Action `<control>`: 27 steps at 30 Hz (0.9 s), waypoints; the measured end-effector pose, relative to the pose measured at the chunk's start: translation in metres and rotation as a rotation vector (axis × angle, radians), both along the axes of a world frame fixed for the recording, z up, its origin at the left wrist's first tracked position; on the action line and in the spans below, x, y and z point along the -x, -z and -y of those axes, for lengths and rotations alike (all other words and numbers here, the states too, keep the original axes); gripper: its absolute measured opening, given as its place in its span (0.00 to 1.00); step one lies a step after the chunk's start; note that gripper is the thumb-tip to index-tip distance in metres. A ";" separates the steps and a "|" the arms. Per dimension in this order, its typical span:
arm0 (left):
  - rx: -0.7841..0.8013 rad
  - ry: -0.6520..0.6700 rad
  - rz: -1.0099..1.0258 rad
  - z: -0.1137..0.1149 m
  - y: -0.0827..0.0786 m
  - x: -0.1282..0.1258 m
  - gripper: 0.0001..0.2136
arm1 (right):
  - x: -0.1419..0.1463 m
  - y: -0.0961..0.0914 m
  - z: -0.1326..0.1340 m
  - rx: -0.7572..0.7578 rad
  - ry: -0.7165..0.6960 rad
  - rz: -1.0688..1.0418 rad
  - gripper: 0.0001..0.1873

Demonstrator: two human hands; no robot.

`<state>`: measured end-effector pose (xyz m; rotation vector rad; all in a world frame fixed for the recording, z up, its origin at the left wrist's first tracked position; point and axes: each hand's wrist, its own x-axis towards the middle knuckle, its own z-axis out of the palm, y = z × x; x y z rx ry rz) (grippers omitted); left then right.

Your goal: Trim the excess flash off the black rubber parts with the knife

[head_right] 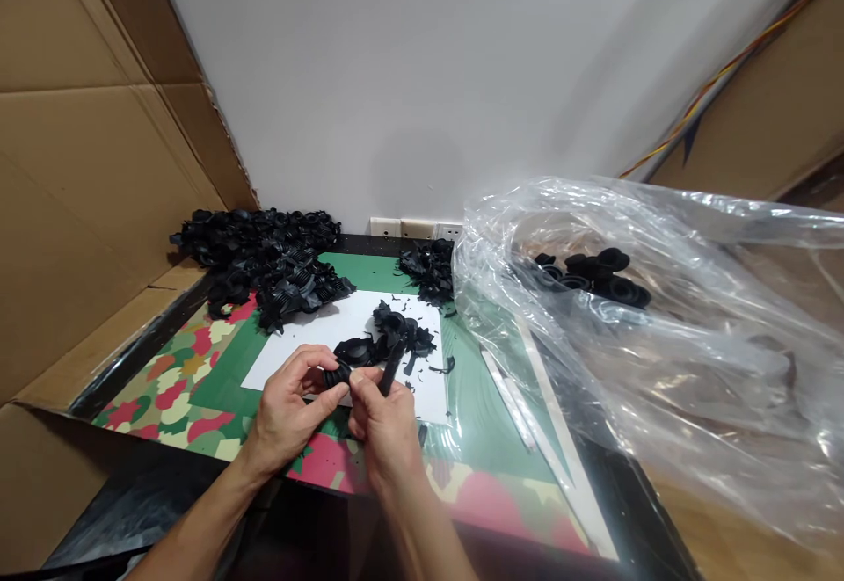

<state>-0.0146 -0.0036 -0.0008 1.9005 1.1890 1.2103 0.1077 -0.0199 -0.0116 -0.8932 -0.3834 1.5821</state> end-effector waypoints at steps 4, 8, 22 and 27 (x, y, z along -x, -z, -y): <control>0.103 0.004 0.029 -0.001 -0.006 -0.001 0.05 | 0.000 0.001 0.003 -0.037 -0.016 0.077 0.18; 0.106 0.020 0.054 -0.002 -0.011 -0.001 0.06 | -0.011 0.002 0.007 -0.081 0.036 0.292 0.19; 0.248 0.056 0.123 -0.002 -0.015 0.000 0.03 | -0.043 -0.012 0.015 -0.424 0.073 0.526 0.17; 0.283 0.060 0.148 0.000 -0.018 -0.002 0.03 | -0.038 -0.009 0.013 -0.543 0.126 0.609 0.10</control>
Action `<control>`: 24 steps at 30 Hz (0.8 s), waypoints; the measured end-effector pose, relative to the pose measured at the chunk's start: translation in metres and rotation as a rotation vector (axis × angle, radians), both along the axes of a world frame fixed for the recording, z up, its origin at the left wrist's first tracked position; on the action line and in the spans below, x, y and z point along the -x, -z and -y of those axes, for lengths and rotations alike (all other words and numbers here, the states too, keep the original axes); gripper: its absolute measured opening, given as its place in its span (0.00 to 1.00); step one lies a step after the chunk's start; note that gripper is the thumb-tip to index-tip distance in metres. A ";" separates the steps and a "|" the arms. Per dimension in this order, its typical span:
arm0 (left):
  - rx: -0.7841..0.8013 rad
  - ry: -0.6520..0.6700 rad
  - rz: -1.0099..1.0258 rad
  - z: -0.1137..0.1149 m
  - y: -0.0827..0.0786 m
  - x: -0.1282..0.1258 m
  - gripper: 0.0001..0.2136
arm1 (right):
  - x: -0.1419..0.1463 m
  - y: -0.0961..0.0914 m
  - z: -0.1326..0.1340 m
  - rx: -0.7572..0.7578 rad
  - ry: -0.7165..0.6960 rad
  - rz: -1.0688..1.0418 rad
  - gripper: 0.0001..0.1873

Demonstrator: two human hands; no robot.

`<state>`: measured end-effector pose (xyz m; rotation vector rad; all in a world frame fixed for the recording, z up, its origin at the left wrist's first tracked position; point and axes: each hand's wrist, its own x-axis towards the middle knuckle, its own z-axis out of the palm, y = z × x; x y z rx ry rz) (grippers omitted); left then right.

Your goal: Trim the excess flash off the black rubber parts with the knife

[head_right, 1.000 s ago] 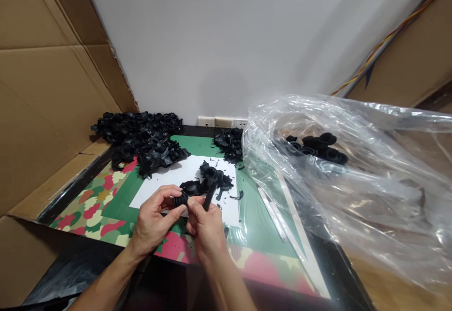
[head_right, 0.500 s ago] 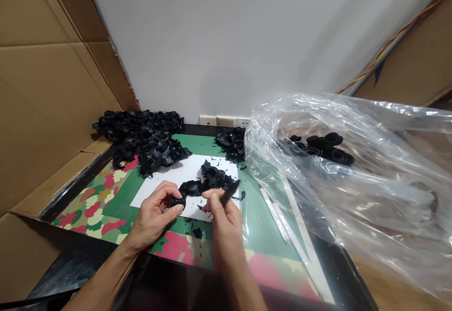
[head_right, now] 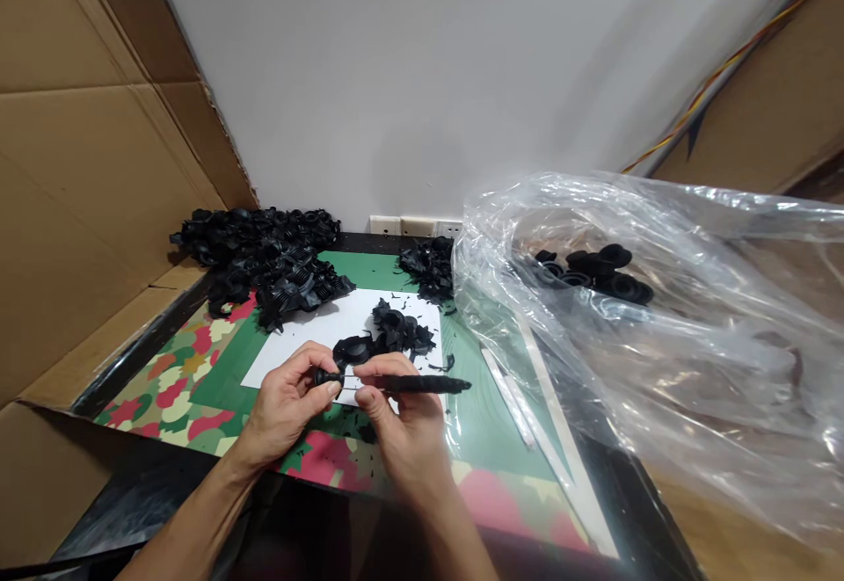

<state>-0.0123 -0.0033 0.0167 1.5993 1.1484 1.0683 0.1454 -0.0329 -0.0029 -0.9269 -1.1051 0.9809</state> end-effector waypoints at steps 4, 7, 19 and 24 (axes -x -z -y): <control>0.002 0.010 0.009 0.001 0.001 -0.001 0.02 | 0.003 0.005 -0.003 -0.019 0.033 0.005 0.07; -0.004 0.018 0.009 0.000 0.002 -0.001 0.02 | 0.005 0.007 -0.004 -0.014 0.027 0.005 0.07; -0.108 0.004 -0.071 0.001 -0.002 -0.003 0.03 | 0.006 0.003 -0.005 0.071 -0.025 -0.069 0.09; -0.180 0.025 -0.118 0.001 -0.003 -0.003 0.03 | 0.003 -0.001 -0.008 0.101 -0.044 -0.046 0.11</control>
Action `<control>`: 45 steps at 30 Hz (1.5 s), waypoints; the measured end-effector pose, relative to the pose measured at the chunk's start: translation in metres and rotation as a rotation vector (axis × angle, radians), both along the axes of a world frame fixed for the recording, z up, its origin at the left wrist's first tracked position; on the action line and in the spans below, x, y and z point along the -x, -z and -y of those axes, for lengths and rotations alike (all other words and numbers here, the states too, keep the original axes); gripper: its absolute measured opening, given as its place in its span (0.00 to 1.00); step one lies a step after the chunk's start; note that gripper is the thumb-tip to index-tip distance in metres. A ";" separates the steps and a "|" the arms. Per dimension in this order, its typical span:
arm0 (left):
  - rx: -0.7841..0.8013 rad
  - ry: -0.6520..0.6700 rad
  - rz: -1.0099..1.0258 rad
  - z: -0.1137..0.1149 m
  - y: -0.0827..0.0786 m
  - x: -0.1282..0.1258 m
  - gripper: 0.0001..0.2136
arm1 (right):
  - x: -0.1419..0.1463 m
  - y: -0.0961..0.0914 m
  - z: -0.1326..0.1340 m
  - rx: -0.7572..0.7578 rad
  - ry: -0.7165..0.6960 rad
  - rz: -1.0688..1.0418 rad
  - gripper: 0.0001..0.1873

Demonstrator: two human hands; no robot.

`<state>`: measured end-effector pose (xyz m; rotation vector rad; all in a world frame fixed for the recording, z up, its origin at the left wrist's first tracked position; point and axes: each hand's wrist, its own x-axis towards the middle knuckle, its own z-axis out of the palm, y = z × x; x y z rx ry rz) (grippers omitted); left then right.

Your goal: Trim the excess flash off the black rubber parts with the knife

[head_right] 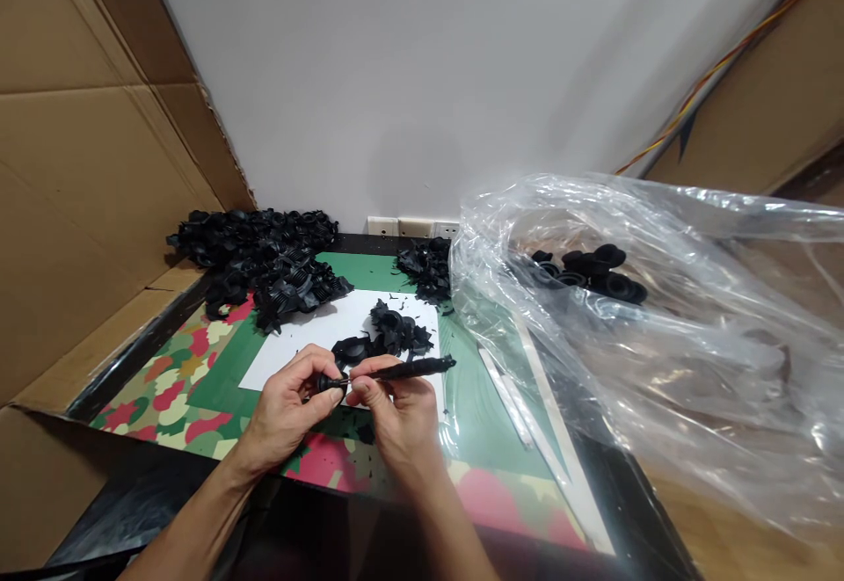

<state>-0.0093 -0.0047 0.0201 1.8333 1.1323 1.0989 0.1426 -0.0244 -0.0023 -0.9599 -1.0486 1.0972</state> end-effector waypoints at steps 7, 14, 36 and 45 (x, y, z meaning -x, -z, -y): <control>-0.166 -0.012 -0.140 0.001 0.010 0.000 0.07 | 0.008 -0.003 0.004 0.106 -0.116 -0.239 0.19; 0.348 -0.070 0.210 -0.006 0.014 0.005 0.06 | 0.004 0.007 0.016 0.198 -0.285 -0.407 0.19; 0.258 0.006 0.242 -0.002 0.014 0.004 0.07 | 0.006 0.005 0.005 0.397 -0.219 0.000 0.19; 0.356 -0.007 0.383 -0.001 0.013 0.003 0.13 | 0.010 0.014 0.001 0.397 -0.123 -0.092 0.15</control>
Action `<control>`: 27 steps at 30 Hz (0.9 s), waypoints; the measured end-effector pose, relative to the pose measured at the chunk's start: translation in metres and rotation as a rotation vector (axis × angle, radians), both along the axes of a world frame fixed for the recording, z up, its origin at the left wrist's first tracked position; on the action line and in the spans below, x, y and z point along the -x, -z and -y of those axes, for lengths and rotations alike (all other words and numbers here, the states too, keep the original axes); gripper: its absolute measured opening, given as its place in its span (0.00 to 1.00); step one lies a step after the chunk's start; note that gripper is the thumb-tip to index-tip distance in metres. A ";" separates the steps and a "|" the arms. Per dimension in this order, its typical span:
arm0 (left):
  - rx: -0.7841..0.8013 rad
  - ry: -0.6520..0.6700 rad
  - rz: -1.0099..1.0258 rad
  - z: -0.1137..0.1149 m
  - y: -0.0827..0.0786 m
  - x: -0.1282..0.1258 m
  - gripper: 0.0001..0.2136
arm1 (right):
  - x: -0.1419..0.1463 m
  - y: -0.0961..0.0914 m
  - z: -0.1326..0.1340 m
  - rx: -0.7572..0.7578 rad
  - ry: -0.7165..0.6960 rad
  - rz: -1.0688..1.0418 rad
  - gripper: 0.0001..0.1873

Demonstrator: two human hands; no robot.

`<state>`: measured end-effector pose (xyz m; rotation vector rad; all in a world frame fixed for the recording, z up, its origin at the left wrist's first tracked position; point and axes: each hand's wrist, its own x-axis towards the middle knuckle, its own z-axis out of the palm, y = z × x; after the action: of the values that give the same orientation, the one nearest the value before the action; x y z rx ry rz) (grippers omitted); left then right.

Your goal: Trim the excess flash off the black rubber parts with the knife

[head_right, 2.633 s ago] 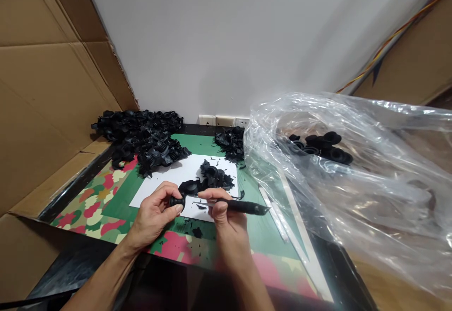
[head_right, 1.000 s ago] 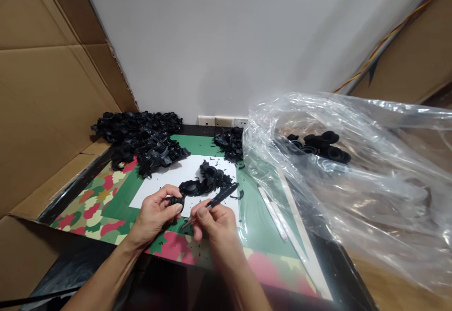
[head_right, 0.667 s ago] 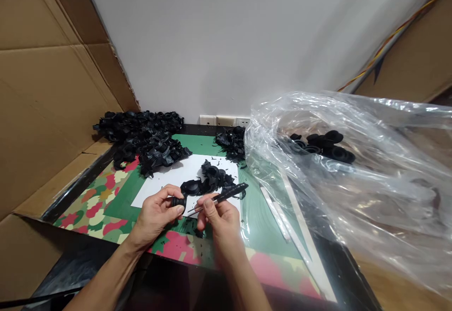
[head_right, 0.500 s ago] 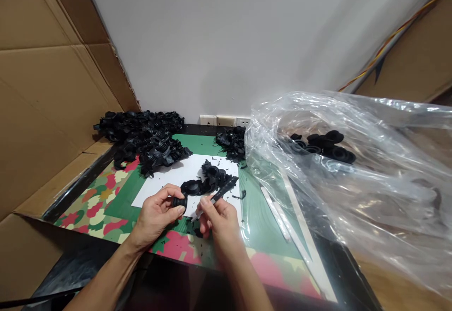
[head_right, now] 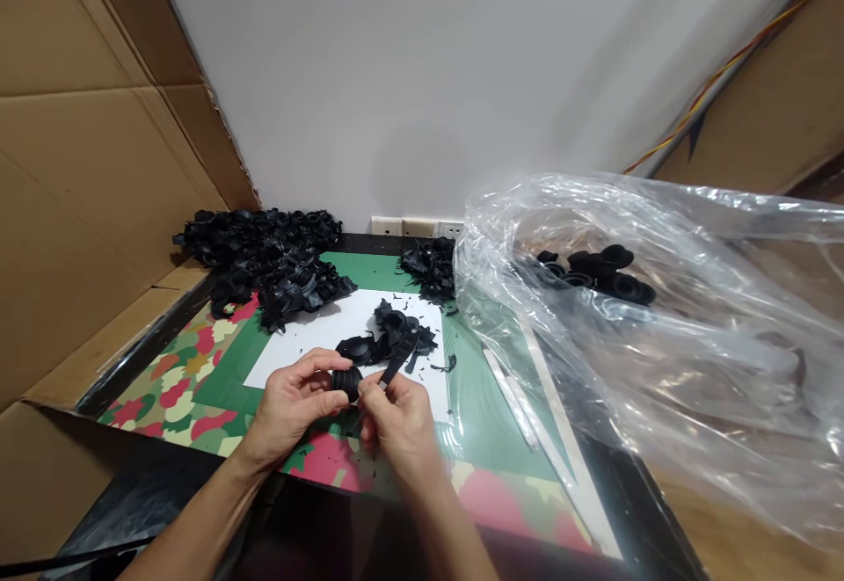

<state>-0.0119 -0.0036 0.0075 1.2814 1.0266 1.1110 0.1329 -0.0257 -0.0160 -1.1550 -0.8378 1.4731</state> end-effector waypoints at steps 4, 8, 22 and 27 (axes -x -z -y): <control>0.060 -0.030 0.046 0.000 0.001 -0.001 0.13 | 0.001 0.002 0.000 0.014 0.033 -0.044 0.14; 0.075 -0.059 0.057 0.000 0.000 -0.001 0.12 | 0.001 0.002 0.000 0.031 0.047 -0.060 0.13; 0.119 -0.062 0.036 0.001 -0.003 0.000 0.12 | 0.002 0.000 0.002 0.018 0.043 -0.089 0.14; 0.089 -0.021 0.029 0.001 -0.001 0.001 0.12 | 0.003 0.000 0.001 0.003 0.042 -0.100 0.14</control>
<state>-0.0126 -0.0045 0.0089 1.1832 1.0587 1.0844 0.1295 -0.0267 -0.0163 -1.0860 -0.7385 1.4851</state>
